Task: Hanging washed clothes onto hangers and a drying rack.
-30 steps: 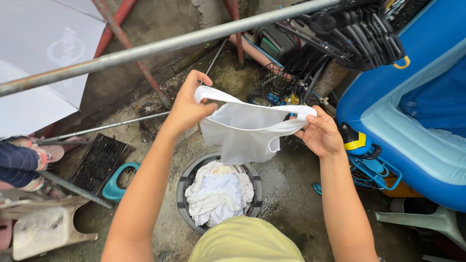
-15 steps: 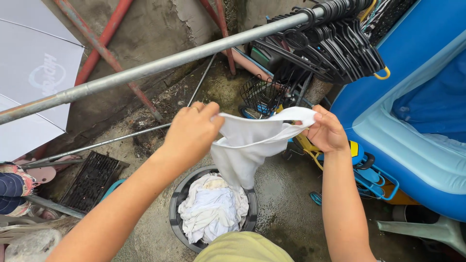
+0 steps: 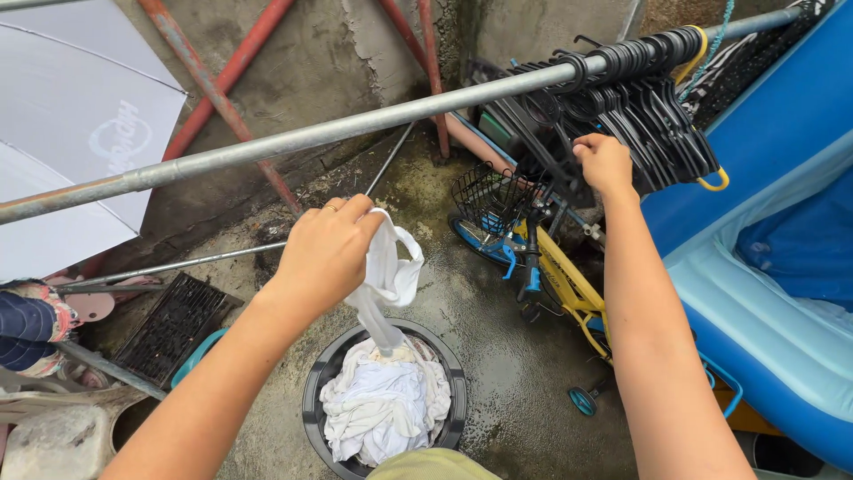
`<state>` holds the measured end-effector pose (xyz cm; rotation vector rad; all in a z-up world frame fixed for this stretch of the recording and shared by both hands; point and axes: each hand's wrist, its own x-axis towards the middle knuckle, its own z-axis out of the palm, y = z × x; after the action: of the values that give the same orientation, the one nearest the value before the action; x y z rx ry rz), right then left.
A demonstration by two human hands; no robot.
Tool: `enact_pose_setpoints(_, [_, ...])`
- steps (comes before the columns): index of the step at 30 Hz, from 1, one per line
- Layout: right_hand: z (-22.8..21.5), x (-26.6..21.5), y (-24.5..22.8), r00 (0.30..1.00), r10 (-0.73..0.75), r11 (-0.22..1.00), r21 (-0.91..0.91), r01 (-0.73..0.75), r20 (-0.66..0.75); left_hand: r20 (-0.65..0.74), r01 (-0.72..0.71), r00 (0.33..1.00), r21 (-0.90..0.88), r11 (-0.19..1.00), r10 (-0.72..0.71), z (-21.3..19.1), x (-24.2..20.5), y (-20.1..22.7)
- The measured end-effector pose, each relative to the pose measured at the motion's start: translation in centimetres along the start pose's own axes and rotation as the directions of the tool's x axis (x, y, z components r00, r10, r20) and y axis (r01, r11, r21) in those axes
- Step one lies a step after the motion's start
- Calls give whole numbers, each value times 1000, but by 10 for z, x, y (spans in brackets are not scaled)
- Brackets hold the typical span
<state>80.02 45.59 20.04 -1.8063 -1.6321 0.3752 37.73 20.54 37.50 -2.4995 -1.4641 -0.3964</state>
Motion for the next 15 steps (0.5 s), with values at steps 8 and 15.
enact_pose_setpoints(8, [66, 3, 3, 938, 98, 880, 410, -238, 333, 6, 59, 998, 2, 998, -59, 3, -4, -18])
enact_pose_setpoints(15, [36, -19, -50, 951, 272, 788, 534, -307, 147, -1, 126, 992, -24, 992, -126, 14, -4, -22])
